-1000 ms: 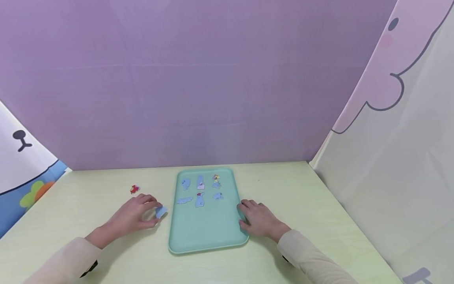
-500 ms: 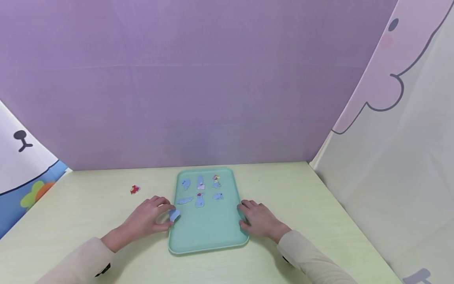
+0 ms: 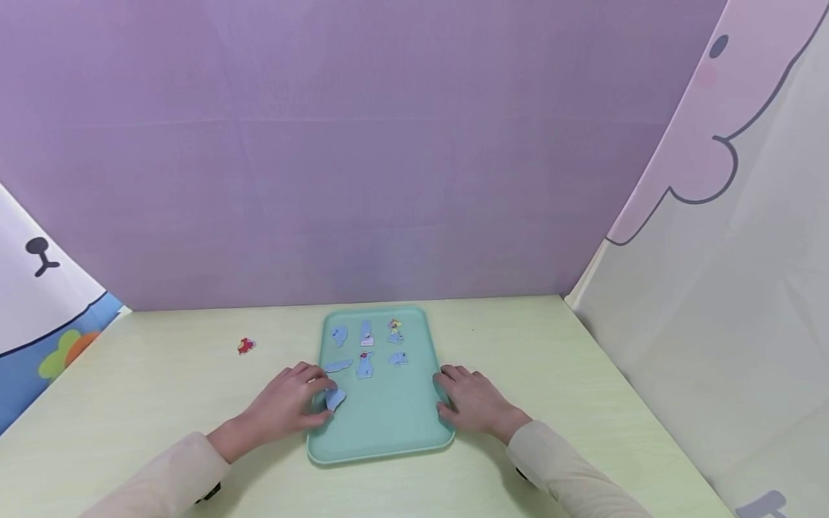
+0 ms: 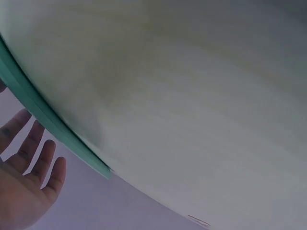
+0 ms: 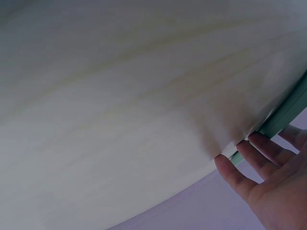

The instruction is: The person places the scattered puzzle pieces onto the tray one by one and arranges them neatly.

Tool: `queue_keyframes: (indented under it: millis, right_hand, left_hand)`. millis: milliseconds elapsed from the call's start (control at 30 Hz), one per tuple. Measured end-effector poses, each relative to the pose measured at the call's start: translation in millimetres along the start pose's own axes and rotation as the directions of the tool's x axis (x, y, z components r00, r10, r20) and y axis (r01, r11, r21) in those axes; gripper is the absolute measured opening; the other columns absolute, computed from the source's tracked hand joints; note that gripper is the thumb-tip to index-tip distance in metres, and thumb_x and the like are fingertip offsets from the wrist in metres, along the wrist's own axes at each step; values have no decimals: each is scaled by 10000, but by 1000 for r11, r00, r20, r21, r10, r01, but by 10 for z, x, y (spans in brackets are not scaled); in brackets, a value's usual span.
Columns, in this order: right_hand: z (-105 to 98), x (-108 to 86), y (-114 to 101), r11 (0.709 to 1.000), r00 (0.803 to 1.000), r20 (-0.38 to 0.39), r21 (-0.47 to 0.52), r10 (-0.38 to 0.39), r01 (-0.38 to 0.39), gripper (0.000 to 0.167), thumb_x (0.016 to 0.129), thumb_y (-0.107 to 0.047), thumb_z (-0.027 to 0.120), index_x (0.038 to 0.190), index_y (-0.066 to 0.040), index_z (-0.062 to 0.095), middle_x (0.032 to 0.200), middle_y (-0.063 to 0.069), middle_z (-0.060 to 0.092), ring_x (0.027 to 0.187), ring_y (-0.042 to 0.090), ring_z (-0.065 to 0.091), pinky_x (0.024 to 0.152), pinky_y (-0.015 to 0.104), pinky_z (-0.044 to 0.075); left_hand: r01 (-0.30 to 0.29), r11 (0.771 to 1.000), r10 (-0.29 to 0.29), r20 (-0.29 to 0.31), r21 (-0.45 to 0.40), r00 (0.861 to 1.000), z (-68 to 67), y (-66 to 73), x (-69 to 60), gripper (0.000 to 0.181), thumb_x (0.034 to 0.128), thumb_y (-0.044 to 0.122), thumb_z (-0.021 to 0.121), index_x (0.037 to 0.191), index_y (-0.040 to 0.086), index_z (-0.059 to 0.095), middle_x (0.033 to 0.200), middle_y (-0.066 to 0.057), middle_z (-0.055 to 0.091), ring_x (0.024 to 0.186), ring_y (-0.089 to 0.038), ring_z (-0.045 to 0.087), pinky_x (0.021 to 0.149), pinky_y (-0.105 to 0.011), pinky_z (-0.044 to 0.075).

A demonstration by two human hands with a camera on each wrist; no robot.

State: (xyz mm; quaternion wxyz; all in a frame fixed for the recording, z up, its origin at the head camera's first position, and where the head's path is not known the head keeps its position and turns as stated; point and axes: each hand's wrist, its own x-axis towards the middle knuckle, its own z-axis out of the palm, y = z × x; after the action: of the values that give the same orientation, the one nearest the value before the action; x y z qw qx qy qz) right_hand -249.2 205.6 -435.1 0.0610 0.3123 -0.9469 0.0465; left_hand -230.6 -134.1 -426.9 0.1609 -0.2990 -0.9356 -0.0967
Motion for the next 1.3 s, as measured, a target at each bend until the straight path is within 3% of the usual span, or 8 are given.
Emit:
queue_keyframes:
  millis: [267, 733, 1067, 1300]
  right_hand:
    - [11, 6, 5, 1000, 1000, -9, -10, -6, 6, 474, 872, -328, 536, 1266, -69, 495, 1295, 135, 496, 1191, 294, 477, 868, 458, 459]
    - [-3, -6, -6, 1000, 1000, 11, -2, 4, -4, 473, 879, -329, 527, 1271, -67, 489, 1309, 140, 486, 1206, 301, 465, 885, 468, 448]
    - [9, -7, 1, 1000, 1000, -1, -5, -2, 2, 471, 879, -325, 530, 1268, -62, 493, 1304, 144, 490, 1202, 302, 468, 875, 466, 453]
    - [10, -12, 0, 1000, 1000, -7, -13, -13, 13, 458, 884, -326, 518, 1264, -71, 494, 1299, 130, 492, 1201, 292, 467, 860, 468, 453]
  left_hand:
    - [7, 1000, -7, 41, 7, 999, 17, 17, 4, 381, 726, 431, 694, 999, 166, 668, 1012, -8, 614, 960, -197, 512, 779, -395, 452]
    - [-22, 997, 18, 60, 67, 998, 23, -10, 2, 413, 731, 476, 674, 998, 160, 662, 1028, -14, 623, 994, -219, 514, 799, -400, 444]
    - [-19, 999, 18, 38, 26, 999, -59, -26, 7, 399, 724, 441, 703, 999, 154, 667, 1035, -22, 631, 971, -213, 526, 785, -407, 466]
    - [15, 999, -14, -4, 32, 1000, -162, -129, 15, 396, 707, 404, 739, 1004, 151, 673, 1009, -16, 624, 947, -212, 534, 746, -384, 470]
